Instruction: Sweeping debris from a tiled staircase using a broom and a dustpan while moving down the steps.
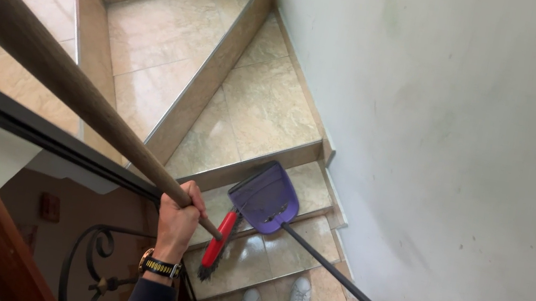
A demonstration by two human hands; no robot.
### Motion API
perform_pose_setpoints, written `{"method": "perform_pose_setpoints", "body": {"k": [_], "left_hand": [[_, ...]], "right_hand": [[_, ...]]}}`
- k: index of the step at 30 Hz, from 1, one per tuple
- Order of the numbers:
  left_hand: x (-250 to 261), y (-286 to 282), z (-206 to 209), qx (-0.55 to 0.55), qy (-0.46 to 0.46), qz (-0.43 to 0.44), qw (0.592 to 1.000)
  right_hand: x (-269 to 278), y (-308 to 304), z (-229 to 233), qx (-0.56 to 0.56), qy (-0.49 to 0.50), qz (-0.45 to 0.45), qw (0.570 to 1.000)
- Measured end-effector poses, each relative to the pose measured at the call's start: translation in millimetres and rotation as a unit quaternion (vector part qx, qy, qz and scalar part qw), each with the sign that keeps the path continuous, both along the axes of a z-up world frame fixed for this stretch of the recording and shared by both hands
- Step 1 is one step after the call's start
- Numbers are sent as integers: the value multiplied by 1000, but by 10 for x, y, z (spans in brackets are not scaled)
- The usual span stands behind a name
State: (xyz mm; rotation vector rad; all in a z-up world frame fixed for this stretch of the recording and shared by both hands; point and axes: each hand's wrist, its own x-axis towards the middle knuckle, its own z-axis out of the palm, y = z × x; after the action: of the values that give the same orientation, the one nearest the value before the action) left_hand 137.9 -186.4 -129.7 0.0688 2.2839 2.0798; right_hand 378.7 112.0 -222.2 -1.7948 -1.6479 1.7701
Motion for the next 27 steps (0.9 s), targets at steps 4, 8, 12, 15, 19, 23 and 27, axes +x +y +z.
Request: {"method": "perform_pose_setpoints", "body": {"k": [4,8,12,15,19,23,27], "left_hand": [[-20,-9,-38,7,-3,-1,1000],[-21,-24,2,1,-2,2,1000],[14,-59,25,-1,-8,-5,1000],[3,-71,32,2,-4,-8,1000],[-15,-117,-8,3,5,-12,1000],[-2,-152,-57,13,10,-21,1000],[8,-167,-68,10,-2,-26,1000]], "right_hand": [[7,23,-68,0,10,4,1000],[-27,22,-69,-1,0,4,1000],[13,38,156,52,-8,42,998],[25,56,430,90,-32,58,994],[-13,39,708,102,-95,104,985],[-70,-114,998,123,-138,141,972],[-25,-70,832,165,-184,200,948]]}}
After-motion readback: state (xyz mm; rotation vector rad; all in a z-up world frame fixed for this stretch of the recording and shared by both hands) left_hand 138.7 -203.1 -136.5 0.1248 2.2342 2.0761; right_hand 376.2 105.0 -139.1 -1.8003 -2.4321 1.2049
